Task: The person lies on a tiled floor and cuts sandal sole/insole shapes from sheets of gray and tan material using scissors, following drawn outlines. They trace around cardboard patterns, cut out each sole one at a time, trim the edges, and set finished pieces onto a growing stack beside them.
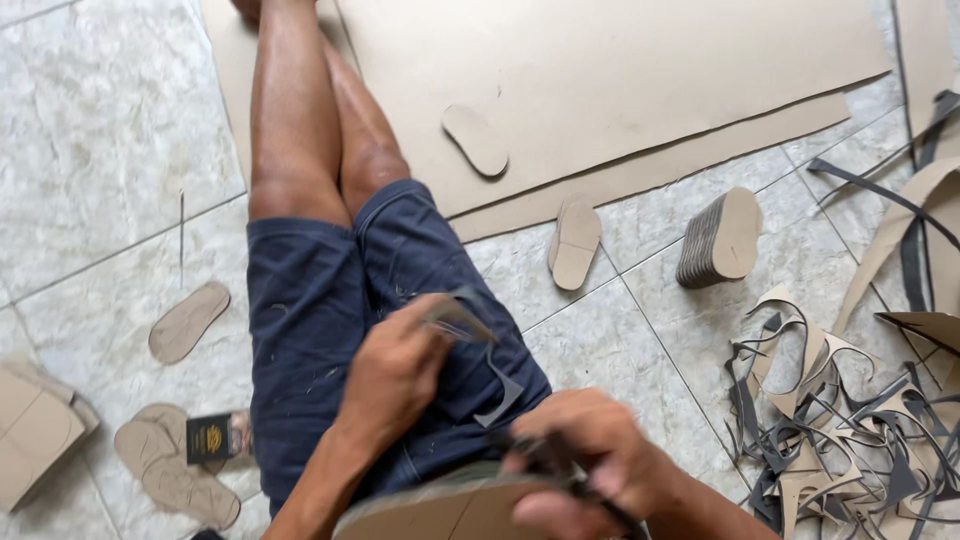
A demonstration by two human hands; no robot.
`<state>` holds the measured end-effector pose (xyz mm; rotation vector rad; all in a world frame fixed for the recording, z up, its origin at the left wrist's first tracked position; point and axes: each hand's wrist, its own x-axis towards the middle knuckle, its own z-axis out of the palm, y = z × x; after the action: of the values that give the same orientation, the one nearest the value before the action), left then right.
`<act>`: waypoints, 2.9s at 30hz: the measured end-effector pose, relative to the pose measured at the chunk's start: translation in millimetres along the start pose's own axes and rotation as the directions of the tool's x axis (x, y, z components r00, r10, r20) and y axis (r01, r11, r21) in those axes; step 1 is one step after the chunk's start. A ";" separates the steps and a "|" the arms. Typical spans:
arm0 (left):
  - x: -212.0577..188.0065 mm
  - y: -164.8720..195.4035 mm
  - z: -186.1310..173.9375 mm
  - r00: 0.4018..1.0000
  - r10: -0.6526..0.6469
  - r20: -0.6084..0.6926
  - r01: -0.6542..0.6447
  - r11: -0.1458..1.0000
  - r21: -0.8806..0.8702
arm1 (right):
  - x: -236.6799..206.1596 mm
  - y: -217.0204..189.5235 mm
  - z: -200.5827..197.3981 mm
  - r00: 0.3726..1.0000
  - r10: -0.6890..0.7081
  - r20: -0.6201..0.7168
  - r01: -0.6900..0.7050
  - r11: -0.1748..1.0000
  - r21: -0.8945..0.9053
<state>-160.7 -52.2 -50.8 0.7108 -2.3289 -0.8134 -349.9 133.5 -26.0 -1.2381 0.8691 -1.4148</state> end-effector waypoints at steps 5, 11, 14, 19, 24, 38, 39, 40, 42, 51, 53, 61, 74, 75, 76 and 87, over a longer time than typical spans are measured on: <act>-13.3 -12.8 -34.8 0.801 -0.584 -0.133 0.455 0.737 -0.500 | -9.7 42.5 -70.8 0.817 -0.435 -0.380 -0.015 0.641 -0.767; -24.8 -15.4 -52.7 0.717 -0.655 -0.239 0.235 0.550 -0.801 | 0.5 111.5 -119.4 0.422 0.232 -0.876 -0.740 0.646 -0.185; -4.0 2.5 -68.0 0.655 -0.627 -0.422 0.002 0.560 -0.828 | -5.1 129.1 -92.6 0.428 0.325 -0.843 -0.702 0.707 -0.083; 43.5 61.8 -48.2 0.850 -0.431 -0.303 -0.046 0.512 -0.857 | 31.6 132.1 -59.2 0.613 0.293 -0.734 -0.501 0.862 -0.074; 14.4 107.1 -10.2 0.961 0.157 0.228 0.124 0.491 -0.862 | 81.8 106.6 -14.7 0.739 0.252 -0.624 -0.393 0.914 -0.097; -140.1 -140.8 -183.0 0.424 -0.579 -0.696 0.717 0.685 -0.133 | 76.7 114.4 50.0 0.909 0.204 -0.362 -0.334 0.878 -0.344; -157.2 -157.5 -199.1 0.401 -0.511 -0.760 0.823 0.566 0.055 | 76.5 114.2 51.8 0.898 0.245 -0.366 -0.376 0.860 -0.346; -174.5 -167.3 -212.7 0.288 -0.606 -0.741 0.931 0.359 0.069 | 76.6 113.5 53.2 0.883 0.285 -0.374 -0.419 0.838 -0.350; -198.7 -170.2 -234.1 0.055 -0.699 -0.713 0.999 0.039 0.038 | 76.9 112.0 58.7 0.863 0.346 -0.368 -0.473 0.810 -0.347; -218.4 -162.8 -247.4 -0.030 -0.561 -0.827 0.994 -0.108 0.037 | 87.6 100.5 75.1 0.801 0.454 -0.391 -0.584 0.736 -0.342; -220.9 -169.4 -256.3 -0.087 -0.553 -0.828 0.963 0.168 -0.213 | 88.2 100.1 75.1 0.777 0.482 -0.405 -0.611 0.732 -0.302; -191.3 -128.5 -250.3 0.102 -0.824 -0.558 -0.170 0.538 -0.825 | 85.3 93.3 66.9 0.742 0.642 -0.192 -0.665 0.742 -0.086; -89.3 5.4 -137.2 0.790 -0.589 -0.168 0.244 0.554 -0.796 | 107.7 65.7 100.7 0.908 0.398 0.131 -0.355 0.896 -0.265; -88.7 7.3 -138.6 0.794 -0.593 -0.134 0.300 0.573 -0.763 | 110.1 62.5 103.1 0.914 0.385 0.130 -0.341 0.900 -0.272; -88.2 8.1 -140.2 0.793 -0.600 -0.103 0.354 0.592 -0.724 | 112.6 59.9 105.1 0.919 0.371 0.135 -0.325 0.904 -0.276; -92.2 3.9 -139.0 0.800 -0.600 -0.029 0.365 0.525 -0.769 | 112.4 58.3 107.1 0.873 0.472 0.124 -0.421 0.856 -0.301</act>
<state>-6.5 -43.7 12.4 1.0257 -1.2987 -1.6478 -227.0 22.4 -32.2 -1.2415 1.1506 -0.8055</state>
